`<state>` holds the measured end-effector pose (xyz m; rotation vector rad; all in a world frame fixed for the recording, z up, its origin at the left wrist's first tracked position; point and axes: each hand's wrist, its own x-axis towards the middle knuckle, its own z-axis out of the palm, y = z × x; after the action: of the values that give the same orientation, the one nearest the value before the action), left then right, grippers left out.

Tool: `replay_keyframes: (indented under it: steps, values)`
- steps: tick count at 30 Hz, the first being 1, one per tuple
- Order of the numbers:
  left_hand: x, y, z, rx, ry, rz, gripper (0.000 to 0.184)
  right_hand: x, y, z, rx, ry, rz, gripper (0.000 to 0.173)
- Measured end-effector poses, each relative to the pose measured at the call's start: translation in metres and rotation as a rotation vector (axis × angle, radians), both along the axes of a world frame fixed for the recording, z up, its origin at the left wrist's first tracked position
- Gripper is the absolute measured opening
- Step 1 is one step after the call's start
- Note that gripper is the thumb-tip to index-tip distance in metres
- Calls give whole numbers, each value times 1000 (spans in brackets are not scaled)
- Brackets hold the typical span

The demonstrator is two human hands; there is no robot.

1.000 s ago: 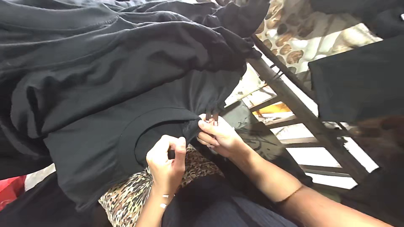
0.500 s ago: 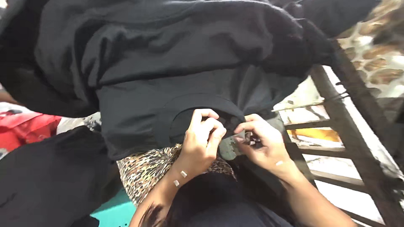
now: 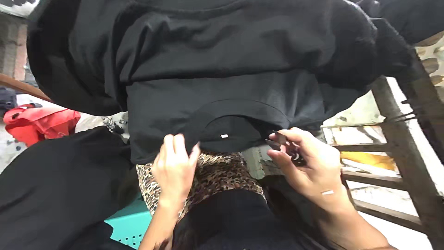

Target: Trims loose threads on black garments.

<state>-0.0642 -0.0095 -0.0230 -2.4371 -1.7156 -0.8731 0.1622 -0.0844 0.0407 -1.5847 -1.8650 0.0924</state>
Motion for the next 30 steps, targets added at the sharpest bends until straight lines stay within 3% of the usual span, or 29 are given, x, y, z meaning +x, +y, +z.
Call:
replay_keyframes:
  steps: [2,4,6,8,9,10,14,18,20,22,25,30]
  values:
    - [-11,-7,0,-17,-2,56,21,-22,14,0,80,100,96,31]
    - [-19,-12,3,-6,-336,-8,21,-45,32,-8,91,167,166,27]
    - [-18,-13,7,-204,-1093,-126,22,-62,50,-27,-1,188,161,23]
    - [-12,-11,15,-592,-1909,-230,29,-70,59,-50,-51,188,139,24]
    - [-11,-9,15,-727,-2152,-279,26,-70,58,-53,-50,200,141,25]
    - [-11,-8,14,-789,-2265,-300,23,-67,57,-52,-62,229,157,24]
    - [-15,-14,12,-688,-2065,-356,21,-52,47,-47,-98,372,244,32]
    - [-19,-18,15,-541,-1687,-492,60,-50,46,-40,-68,412,340,31]
    - [-14,-19,14,-414,-1426,-449,55,-49,47,-35,-72,422,357,30]
    - [-12,-14,6,-293,-1272,-385,35,-48,48,-33,-83,386,366,29]
    - [-20,-5,1,-313,-1381,-513,13,-49,49,-32,-37,240,363,32]
    - [-32,-15,5,-438,-1457,-636,10,-56,49,-30,112,32,397,27]
